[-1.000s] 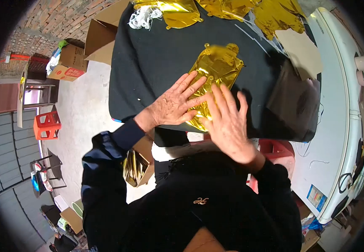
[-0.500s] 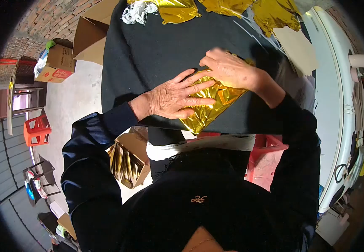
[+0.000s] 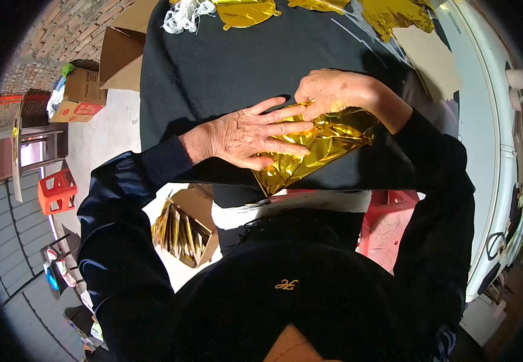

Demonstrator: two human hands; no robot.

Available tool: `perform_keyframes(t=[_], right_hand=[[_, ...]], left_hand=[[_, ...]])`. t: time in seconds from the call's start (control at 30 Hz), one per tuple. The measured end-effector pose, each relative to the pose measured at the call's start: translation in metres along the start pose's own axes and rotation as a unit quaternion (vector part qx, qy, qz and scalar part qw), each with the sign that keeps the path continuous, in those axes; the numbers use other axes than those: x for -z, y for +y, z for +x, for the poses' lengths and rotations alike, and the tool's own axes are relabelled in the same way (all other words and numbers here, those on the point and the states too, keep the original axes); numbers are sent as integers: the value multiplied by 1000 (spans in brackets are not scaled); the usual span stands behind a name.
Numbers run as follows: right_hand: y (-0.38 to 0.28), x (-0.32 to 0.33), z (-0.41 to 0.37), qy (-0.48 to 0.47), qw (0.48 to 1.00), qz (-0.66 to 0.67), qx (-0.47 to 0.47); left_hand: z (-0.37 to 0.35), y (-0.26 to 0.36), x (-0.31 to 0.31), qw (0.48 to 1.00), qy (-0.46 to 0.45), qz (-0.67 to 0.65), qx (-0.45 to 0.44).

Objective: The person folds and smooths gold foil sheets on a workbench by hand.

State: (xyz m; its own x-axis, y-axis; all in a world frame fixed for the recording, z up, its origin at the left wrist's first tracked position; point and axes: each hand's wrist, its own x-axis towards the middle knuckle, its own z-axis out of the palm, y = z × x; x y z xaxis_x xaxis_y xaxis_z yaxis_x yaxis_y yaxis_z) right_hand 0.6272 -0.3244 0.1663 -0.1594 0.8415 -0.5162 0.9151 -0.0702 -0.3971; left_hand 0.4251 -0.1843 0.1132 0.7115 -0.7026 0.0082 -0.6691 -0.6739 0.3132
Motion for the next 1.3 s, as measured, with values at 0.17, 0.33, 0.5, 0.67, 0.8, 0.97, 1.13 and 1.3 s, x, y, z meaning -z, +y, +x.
perform_keyframes(t=[0.17, 0.33, 0.5, 0.67, 0.8, 0.97, 1.13, 1.3], right_hand=[[20, -28, -6, 46, 991, 125, 16], [33, -42, -9, 57, 967, 246, 20], [24, -42, -19, 68, 957, 278, -45], [15, -48, -27, 88, 920, 372, -87], [16, -59, -28, 114, 905, 401, -89], [24, -69, -27, 104, 888, 443, -69], [10, -57, -37, 236, 967, 58, -80], [-51, -70, -49, 443, 882, -144, 74]], left_hand=[[2, -3, 1, 1000, -1, 7, 0], [-5, -1, 12, 997, 25, 52, 48], [-14, 18, 6, 981, 74, 75, 163], [-10, 41, -14, 948, 138, 101, 269], [-1, 49, -28, 925, 171, 145, 307], [3, 47, -36, 920, 180, 152, 314], [4, 43, -38, 919, 162, 163, 320], [4, 43, -37, 921, 152, 157, 322]])
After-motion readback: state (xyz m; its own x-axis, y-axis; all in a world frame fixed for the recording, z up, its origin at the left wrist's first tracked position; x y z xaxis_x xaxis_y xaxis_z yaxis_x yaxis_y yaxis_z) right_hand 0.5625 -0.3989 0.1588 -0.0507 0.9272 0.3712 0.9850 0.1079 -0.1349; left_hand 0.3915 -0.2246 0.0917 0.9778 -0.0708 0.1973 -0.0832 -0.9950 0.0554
